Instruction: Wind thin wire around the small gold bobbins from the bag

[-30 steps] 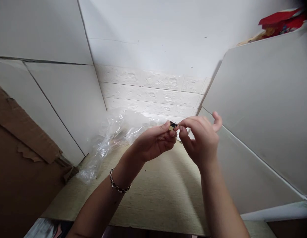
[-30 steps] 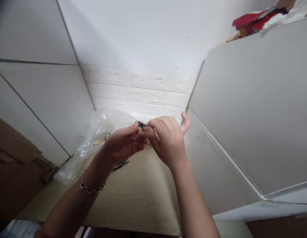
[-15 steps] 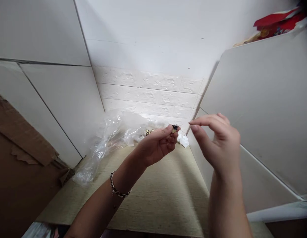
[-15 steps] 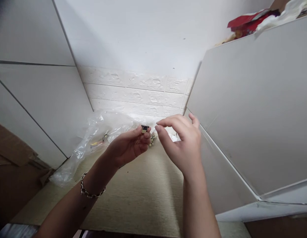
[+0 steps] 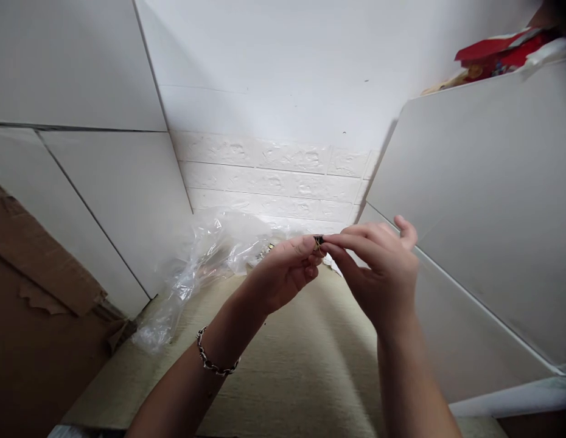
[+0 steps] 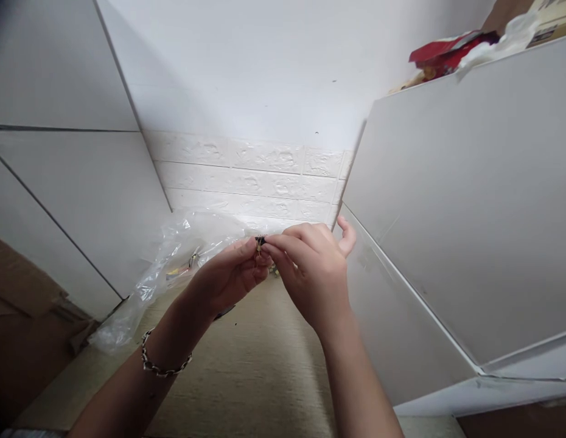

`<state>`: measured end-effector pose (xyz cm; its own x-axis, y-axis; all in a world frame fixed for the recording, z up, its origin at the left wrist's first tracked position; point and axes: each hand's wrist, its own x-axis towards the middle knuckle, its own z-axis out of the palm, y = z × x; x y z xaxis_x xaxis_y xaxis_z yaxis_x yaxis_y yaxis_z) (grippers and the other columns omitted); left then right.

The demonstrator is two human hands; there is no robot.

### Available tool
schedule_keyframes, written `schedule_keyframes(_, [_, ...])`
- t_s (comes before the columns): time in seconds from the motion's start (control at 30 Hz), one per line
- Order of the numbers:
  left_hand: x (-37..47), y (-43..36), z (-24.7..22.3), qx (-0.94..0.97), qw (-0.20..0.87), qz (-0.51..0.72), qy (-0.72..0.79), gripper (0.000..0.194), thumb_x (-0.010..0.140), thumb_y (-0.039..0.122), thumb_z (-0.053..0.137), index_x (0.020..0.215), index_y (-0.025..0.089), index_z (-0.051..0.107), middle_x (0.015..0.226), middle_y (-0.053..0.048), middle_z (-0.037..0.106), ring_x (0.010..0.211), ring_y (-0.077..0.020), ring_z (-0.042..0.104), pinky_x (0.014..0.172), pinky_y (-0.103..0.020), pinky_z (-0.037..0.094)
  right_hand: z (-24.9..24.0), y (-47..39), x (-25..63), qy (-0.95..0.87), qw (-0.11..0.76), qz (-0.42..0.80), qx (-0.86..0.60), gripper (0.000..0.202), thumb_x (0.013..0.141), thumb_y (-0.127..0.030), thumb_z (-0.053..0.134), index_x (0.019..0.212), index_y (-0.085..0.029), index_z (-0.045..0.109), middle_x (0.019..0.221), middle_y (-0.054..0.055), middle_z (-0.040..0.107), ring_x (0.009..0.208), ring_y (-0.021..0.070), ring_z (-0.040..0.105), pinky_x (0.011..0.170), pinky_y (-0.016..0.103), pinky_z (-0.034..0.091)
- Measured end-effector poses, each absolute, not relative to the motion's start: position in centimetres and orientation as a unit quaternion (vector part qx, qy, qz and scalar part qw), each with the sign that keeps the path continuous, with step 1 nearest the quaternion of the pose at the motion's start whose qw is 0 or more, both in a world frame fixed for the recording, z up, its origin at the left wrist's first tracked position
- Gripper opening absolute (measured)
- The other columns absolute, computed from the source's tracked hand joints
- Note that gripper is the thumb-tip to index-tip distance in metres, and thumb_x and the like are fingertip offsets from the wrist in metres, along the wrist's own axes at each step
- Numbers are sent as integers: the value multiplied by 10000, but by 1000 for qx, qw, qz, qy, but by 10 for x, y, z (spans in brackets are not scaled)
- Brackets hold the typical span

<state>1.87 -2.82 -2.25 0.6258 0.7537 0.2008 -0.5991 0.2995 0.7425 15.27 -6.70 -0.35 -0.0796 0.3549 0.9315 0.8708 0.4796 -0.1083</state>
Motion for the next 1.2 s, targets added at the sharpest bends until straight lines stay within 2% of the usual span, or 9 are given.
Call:
schedule_keyframes(0.43, [16, -29, -16, 506, 737, 432, 115, 177, 727, 289, 598, 733, 113, 589, 656, 1, 483, 595, -57, 400, 555, -172, 343, -5, -69, 154, -701, 492, -292, -426, 72, 764, -233, 554, 729, -274, 601, 643, -54, 612, 630, 107, 553, 958, 472, 197])
schedule_keyframes(0.6, [16, -29, -16, 496, 745, 431, 118, 182, 721, 289, 605, 718, 107, 599, 642, 4, 496, 581, -47, 407, 539, -161, 346, -6, -69, 153, -702, 490, -290, -427, 53, 756, -239, 567, 731, -271, 601, 651, -50, 613, 634, 108, 551, 958, 475, 195])
schedule_keyframes(0.73, [16, -27, -20, 437, 791, 416, 97, 165, 718, 268, 619, 717, 103, 613, 645, 1, 519, 584, -33, 441, 541, -131, 372, -4, -68, 152, -697, 502, -267, -436, 76, 759, -258, 564, 696, -267, 604, 650, -57, 607, 643, 103, 552, 973, 472, 179])
schedule_keyframes(0.83, [16, -25, -22, 370, 840, 388, 87, 158, 733, 254, 606, 723, 97, 611, 664, -6, 534, 601, -31, 475, 559, -121, 404, -3, -63, 153, -705, 529, -166, -442, 105, 761, -304, 556, 679, -253, 599, 681, -48, 619, 665, 112, 562, 937, 448, 268])
schedule_keyframes(0.9, [15, -25, -23, 342, 863, 365, 75, 169, 751, 254, 585, 765, 88, 612, 664, -12, 537, 619, -37, 494, 556, -115, 412, -4, -58, 156, -709, 554, -56, -433, 131, 775, -333, 527, 727, -239, 604, 718, -25, 633, 692, 123, 572, 835, 382, 385])
schedule_keyframes(0.97, [15, -25, -22, 331, 876, 346, 56, 191, 771, 260, 561, 813, 79, 610, 658, -14, 534, 626, -39, 500, 541, -110, 410, -5, -54, 159, -706, 571, 50, -416, 165, 789, -342, 500, 803, -225, 615, 751, -2, 643, 718, 130, 581, 719, 315, 445])
schedule_keyframes(1.07, [14, -25, -22, 326, 883, 335, 32, 202, 789, 260, 538, 824, 72, 603, 663, -14, 529, 620, -36, 496, 529, -109, 407, -7, -49, 162, -701, 573, 152, -397, 161, 772, -332, 528, 833, -223, 630, 764, 0, 652, 732, 128, 588, 664, 279, 462])
schedule_keyframes(1.2, [13, -25, -22, 323, 885, 336, 24, 192, 802, 247, 521, 799, 70, 595, 672, -16, 528, 622, -37, 499, 530, -113, 408, -7, -50, 163, -684, 576, 218, -391, 121, 727, -322, 590, 788, -234, 646, 758, -11, 654, 734, 125, 589, 677, 274, 460])
